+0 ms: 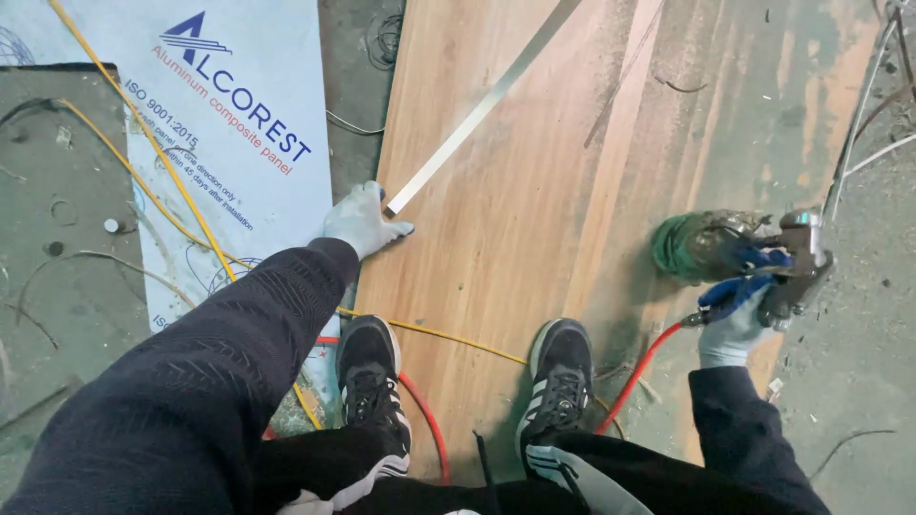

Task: The person uses a spray gun to apply a coating to a white rectangular panel and a thin strip of material. They then place the panel on a stack of similar panels and apply a curved strip of material to its edge.

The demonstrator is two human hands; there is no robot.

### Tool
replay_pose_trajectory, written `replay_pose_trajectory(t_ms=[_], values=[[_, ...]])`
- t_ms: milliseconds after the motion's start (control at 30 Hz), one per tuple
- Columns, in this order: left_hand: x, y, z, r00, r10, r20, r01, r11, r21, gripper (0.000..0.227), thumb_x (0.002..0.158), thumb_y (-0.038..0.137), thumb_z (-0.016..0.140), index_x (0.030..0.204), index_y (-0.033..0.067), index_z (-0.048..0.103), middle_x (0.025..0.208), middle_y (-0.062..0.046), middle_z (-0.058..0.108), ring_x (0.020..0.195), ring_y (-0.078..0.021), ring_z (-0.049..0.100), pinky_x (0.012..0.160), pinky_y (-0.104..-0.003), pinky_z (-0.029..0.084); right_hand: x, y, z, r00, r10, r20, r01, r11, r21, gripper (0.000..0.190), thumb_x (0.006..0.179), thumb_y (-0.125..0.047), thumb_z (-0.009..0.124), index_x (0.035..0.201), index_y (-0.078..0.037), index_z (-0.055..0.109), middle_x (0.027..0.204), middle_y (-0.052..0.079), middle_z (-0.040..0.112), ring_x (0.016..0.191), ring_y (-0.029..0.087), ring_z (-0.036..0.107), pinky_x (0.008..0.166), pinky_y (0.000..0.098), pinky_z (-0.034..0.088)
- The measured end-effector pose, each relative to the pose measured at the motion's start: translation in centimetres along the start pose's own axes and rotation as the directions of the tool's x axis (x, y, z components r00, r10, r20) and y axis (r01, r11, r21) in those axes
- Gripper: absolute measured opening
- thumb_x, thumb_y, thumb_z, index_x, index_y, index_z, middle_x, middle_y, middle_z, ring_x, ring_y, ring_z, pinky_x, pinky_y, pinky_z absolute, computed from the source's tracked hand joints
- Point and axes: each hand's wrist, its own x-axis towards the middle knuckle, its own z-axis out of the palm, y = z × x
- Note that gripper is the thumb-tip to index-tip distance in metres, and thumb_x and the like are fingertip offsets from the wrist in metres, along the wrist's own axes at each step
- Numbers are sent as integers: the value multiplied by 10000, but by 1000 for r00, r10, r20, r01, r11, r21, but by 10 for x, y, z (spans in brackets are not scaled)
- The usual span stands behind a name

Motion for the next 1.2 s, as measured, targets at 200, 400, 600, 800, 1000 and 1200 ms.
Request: replay_pose_trajectory(t_ms=[200, 400, 600, 800, 1000, 1200], values=[[-5, 5, -14, 998, -10, 61, 8, 1000, 30, 844, 964, 695, 887, 1481, 84, 619, 1488, -206, 677, 1367, -431, 707, 1135, -580, 582, 3, 35, -36, 999, 25, -44, -28, 997, -76, 540, 1323, -473, 637, 1725, -120, 571, 1167, 73, 757, 827, 150, 717, 759, 296, 628], [0, 3, -16, 998, -12, 68, 6, 996, 88, 859, 954, 738, 865, 1486, 112, 612, 1499, -194, 679, 1373, -427, 702, 1130, -588, 581, 0, 15, -35, 996, 45, -72, -54, 991, -121, 323, 1252, -273, 849, 1472, -117, 671, 1171, 92, 772, 921, 164, 754, 747, 340, 678], [-6, 9, -32, 996, -19, 86, 13, 998, 68, 899, 951, 724, 866, 1535, 100, 587, 1529, -187, 664, 1415, -413, 684, 1145, -590, 579, -14, -32, -29, 997, -66, 28, 68, 995, -69, 711, 1178, -22, 866, 1784, -50, 495, 1522, 212, 722, 1271, 261, 756, 1141, 451, 711], [-9, -13, -60, 994, 68, 89, -82, 983, 163, 970, 969, 768, 788, 1621, 81, 580, 1530, -246, 640, 1396, -488, 702, 1153, -636, 559, -55, -108, -57, 990, 4, 140, 33, 963, -266, 804, 1093, 89, 770, 1763, 4, 335, 1721, 349, 483, 1508, 440, 593, 1239, 539, 558], [-90, -5, -131, 955, 55, 293, -92, 989, 115, 879, 1051, 664, 741, 1661, 51, 580, 1630, -292, 630, 1475, -514, 665, 1235, -608, 535, -62, -226, -125, 998, 1, 62, 34, 828, -559, 522, 1250, -15, 611, 1730, 33, 410, 1628, 270, 525, 1313, 368, 633, 1112, 454, 527], [-245, 60, -153, 965, 260, -37, -257, 905, -339, 662, 998, 579, 772, 1446, 93, 733, 1340, -176, 795, 1208, -382, 763, 1078, -520, 554, 8, -400, -17, 973, 40, 228, 20, 967, -253, 319, 1347, -72, 495, 1655, 4, 523, 1428, 218, 660, 1078, 296, 754, 927, 389, 678]])
